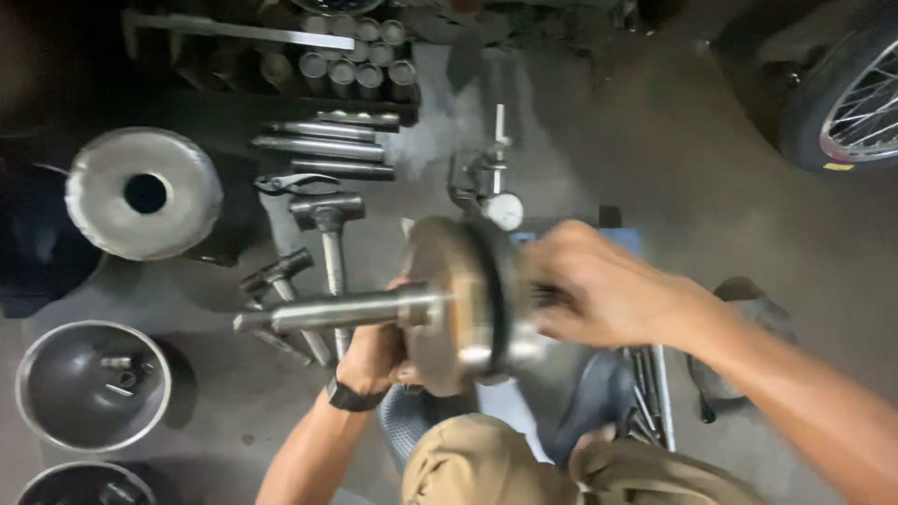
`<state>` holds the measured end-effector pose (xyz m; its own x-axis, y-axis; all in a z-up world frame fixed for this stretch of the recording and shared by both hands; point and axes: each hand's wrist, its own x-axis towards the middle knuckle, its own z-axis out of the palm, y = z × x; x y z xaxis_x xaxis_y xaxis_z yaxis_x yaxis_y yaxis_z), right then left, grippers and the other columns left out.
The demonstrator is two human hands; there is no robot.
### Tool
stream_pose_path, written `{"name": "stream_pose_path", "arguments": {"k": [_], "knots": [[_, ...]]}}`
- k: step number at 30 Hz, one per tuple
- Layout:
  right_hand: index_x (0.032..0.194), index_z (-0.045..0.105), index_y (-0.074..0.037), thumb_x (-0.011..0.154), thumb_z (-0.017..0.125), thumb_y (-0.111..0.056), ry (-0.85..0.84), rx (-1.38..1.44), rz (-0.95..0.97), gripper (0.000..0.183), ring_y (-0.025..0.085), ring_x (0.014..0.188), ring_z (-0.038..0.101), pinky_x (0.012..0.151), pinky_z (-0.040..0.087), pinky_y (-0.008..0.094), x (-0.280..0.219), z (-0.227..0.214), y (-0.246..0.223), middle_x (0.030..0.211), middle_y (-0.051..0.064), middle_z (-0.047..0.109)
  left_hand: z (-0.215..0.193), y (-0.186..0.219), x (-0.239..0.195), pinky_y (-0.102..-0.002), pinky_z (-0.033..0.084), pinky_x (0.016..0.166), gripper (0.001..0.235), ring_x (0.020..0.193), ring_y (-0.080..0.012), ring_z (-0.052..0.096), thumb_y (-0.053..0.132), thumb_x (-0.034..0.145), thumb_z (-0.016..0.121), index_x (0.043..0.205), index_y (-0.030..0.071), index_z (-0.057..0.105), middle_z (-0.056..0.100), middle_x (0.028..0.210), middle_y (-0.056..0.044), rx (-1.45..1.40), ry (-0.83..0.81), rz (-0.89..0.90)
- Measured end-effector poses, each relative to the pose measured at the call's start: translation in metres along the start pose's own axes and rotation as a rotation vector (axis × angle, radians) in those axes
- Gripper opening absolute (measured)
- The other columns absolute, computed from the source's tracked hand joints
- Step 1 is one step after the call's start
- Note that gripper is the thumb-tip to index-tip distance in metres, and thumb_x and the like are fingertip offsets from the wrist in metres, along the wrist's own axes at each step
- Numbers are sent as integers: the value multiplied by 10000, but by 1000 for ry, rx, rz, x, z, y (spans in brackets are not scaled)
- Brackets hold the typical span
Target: The person rotates a crankshaft assembly on the workbench beside a dial indicator and checks the gauge reading. They then wipe the crankshaft with a cloth, place it into a metal bowl, walk to a storage cabinet, and take out a small box.
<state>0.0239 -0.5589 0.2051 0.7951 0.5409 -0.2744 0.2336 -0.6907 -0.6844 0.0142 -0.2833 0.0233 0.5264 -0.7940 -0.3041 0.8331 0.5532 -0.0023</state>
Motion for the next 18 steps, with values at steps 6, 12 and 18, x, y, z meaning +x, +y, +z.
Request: {"name": "stream_pose_path", "arguments": {"k": [6, 12, 18], "knots": [[785, 674, -33, 684, 820, -176, 346, 144, 127, 228, 197, 621, 642, 596, 524, 363, -113, -5, 30, 678, 83, 666, 133, -28, 42, -335, 526, 975, 499, 1068, -227, 642, 158, 955, 678, 1408, -8, 548, 675, 1164, -103, 1305, -201, 544], [840, 745, -9, 719, 805, -142, 217, 62, 502, 190, 234, 543, 684, 534, 543, 394, -147, 20, 132, 710, 116, 711, 66, -115, 82, -286, 526, 886, 310, 987, -147, 617, -4, 894, 771, 1193, -46, 702, 674, 1098, -61, 1001, 71, 627], [1025, 754, -16, 708, 826, -162, 232, 17, 408, 356, 310, 718, 732, 672, 567, 402, -131, 20, 166, 869, 181, 751, 10, -149, 106, -249, 530, 783, 158, 860, -100, 643, 46, 919, 738, 1061, -15, 770, 728, 985, -48, 922, 423, 595]]}}
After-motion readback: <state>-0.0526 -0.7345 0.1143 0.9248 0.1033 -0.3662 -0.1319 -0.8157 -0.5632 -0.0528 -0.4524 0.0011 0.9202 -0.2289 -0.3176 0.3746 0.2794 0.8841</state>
